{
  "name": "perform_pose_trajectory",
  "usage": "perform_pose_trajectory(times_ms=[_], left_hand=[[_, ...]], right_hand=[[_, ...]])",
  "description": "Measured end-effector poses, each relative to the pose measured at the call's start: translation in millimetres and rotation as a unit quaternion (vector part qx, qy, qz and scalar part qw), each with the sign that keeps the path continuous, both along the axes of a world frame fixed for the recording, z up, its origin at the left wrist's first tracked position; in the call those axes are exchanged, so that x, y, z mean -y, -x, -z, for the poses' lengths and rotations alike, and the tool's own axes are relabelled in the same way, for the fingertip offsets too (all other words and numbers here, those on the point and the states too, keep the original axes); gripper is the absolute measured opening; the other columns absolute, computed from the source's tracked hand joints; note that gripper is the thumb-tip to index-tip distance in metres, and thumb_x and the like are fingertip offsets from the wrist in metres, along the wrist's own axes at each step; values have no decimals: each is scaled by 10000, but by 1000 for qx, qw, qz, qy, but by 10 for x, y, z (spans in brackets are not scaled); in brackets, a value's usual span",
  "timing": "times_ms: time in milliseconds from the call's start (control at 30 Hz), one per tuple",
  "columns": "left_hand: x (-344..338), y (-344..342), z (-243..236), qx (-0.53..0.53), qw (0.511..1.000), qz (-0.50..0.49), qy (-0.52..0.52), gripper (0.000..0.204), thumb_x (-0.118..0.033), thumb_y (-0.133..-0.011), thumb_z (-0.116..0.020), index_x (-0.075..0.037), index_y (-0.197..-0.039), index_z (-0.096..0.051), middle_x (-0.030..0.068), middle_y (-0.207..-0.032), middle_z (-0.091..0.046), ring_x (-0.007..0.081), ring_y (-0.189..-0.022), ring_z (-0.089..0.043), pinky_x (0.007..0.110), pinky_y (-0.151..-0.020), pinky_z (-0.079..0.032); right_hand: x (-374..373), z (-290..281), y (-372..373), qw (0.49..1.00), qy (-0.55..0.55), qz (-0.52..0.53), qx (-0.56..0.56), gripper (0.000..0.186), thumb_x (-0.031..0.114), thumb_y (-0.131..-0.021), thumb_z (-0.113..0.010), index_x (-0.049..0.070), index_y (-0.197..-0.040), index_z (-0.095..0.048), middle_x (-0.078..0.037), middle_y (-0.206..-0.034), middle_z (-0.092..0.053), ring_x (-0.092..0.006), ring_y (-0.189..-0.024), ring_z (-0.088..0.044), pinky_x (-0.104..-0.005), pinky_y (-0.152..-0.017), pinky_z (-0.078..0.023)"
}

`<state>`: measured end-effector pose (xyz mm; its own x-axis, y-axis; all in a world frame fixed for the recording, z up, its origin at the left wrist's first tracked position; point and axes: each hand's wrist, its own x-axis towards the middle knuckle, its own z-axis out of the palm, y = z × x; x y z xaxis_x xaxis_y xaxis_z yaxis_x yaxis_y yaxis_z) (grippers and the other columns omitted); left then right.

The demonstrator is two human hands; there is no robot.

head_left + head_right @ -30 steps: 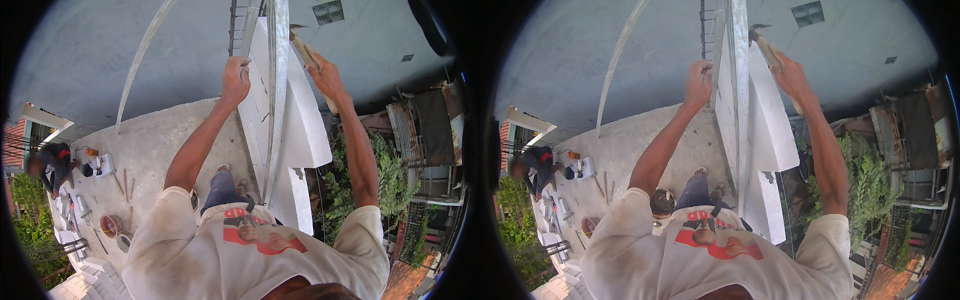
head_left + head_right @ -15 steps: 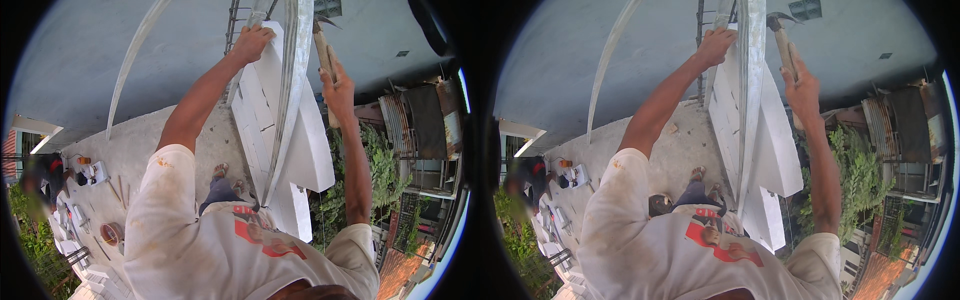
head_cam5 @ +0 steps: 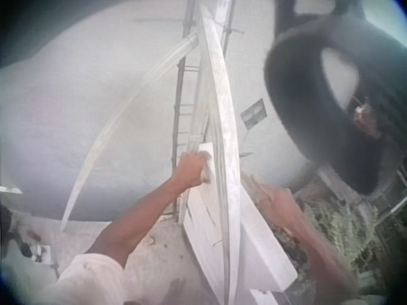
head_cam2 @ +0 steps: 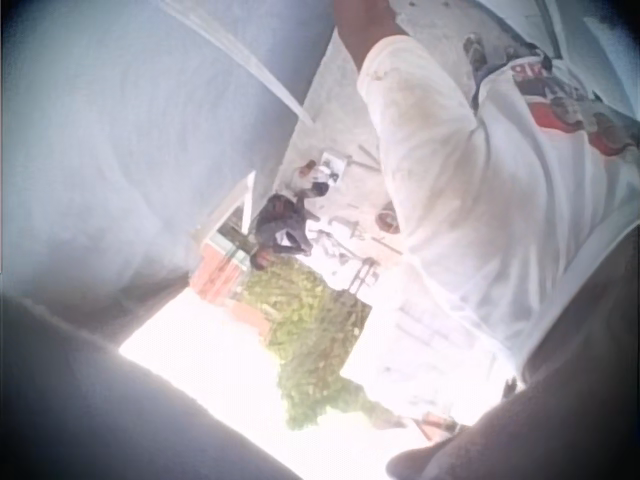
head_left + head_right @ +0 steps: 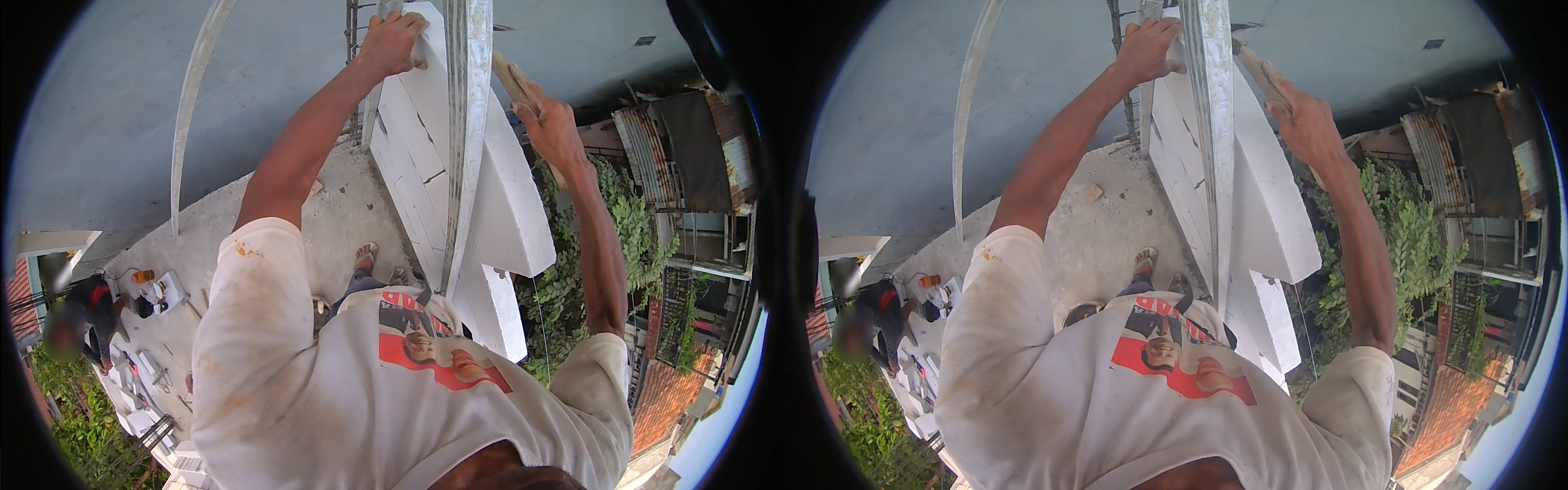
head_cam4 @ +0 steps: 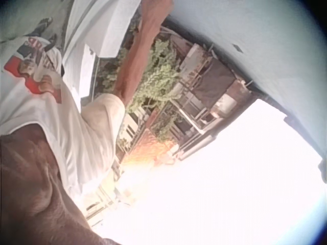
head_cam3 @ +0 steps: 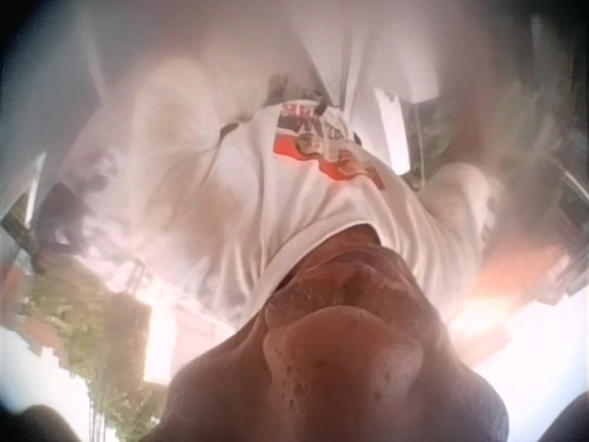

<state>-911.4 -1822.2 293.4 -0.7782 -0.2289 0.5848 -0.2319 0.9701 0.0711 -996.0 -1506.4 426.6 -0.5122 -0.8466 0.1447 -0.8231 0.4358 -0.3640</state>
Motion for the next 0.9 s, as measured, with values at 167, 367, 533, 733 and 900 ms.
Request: perform_pose_trajectory(times_ms=[167,367,533,733,900], left_hand=[[-14,13,-56,19,999,7,-49,811,-425,-721,-899,-80,-1390,-595,121,-1387,-629,339,-1291,-563,510,-1028,-427],[5,115,20,46,999,-7,-11,778,-469,-685,-884,-18,-1275,-653,198,-1301,-661,384,-1245,-602,539,-999,-462],[104,175,66,90,994,-49,46,747,-429,-660,-881,-27,-1257,-684,232,-1280,-660,423,-1231,-602,564,-983,-464],[11,139,52,139,982,-83,97,628,-487,-809,-804,-154,-1324,-671,31,-1329,-668,281,-1237,-573,471,-908,-433],[180,170,114,127,979,-43,156,513,-460,-822,-792,-146,-1223,-739,51,-1282,-695,305,-1239,-566,494,-955,-440]], right_hand=[[-414,137,-142,995,96,-18,13,567,134,-989,-649,185,-1538,-521,-256,-1291,-685,-431,-1129,-680,-475,-961,-553],[-933,144,-206,994,98,-19,-41,580,103,-989,-658,205,-1543,-519,-267,-1260,-693,-432,-1091,-699,-470,-947,-566],[-1229,161,-341,1000,7,3,-30,550,146,-999,-678,126,-1527,-525,-250,-1173,-721,-423,-1026,-714,-459,-920,-581],[-1490,279,-469,985,148,-38,-78,607,152,-1002,-667,237,-1571,-476,-207,-1077,-729,-407,-876,-700,-453,-832,-599],[-1821,254,-534,997,61,-10,-46,605,153,-997,-666,212,-1569,-477,-180,-979,-693,-365,-804,-686,-461,-777,-589]])
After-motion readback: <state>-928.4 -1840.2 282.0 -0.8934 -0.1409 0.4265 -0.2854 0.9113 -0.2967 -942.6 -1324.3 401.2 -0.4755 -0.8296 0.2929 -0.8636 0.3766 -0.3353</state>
